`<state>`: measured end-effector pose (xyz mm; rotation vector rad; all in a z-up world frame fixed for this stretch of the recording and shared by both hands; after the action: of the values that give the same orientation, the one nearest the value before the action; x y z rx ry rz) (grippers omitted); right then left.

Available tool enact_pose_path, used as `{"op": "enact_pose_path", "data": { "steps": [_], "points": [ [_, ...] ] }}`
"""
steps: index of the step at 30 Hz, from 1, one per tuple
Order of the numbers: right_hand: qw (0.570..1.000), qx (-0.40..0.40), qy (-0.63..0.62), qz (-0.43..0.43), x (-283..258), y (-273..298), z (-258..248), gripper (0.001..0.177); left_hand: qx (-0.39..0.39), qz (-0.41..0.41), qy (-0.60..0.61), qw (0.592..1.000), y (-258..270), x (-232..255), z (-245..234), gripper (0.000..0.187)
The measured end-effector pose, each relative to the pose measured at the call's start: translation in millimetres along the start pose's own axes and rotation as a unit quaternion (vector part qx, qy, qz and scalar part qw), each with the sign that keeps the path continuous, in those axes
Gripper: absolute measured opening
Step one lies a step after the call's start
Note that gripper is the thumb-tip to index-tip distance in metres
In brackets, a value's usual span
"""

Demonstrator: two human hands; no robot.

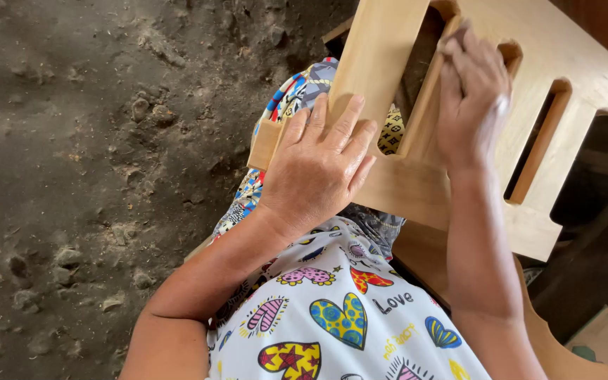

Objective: Sanding a wooden furniture component with sandpaper to smooth the surface

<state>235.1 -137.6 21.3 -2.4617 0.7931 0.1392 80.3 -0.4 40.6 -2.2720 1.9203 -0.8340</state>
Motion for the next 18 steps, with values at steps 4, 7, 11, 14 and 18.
{"op": "enact_pose_path", "data": {
  "steps": [4, 7, 11, 14, 18],
  "points": [
    [1.0, -0.007, 0.002, 0.025, -2, 5, -3, 0.025, 0.011, 0.002, 0.004, 1.0, 2, 0, -2, 0.03],
    [1.0, -0.02, -0.016, 0.011, -51, 35, -18, 0.027, -0.01, 0.004, 0.009, 1.0, 4, -1, 1, 0.034],
    [0.997, -0.067, 0.009, 0.049, -74, 100, -35, 0.028, -0.012, 0.008, 0.003, 1.0, 2, 0, 1, 0.033],
    [0.995, -0.068, 0.019, 0.064, -63, 107, -36, 0.029, -0.018, 0.008, -0.001, 1.0, 1, 0, 4, 0.033],
    [0.996, -0.034, 0.026, 0.077, -12, 68, -24, 0.025, -0.011, 0.008, -0.004, 1.0, 2, -1, 4, 0.033]
  ]
}}
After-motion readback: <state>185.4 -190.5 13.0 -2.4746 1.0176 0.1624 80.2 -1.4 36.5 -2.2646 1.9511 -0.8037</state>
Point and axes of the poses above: each hand's wrist, its own y-axis away from the middle knuckle, its own z-axis out of the palm, x = y × z, the point moved 9 cm from there along -y, towards the middle knuckle, and after that the axes turned 14 degrees about -z, right-handed, at the moved point
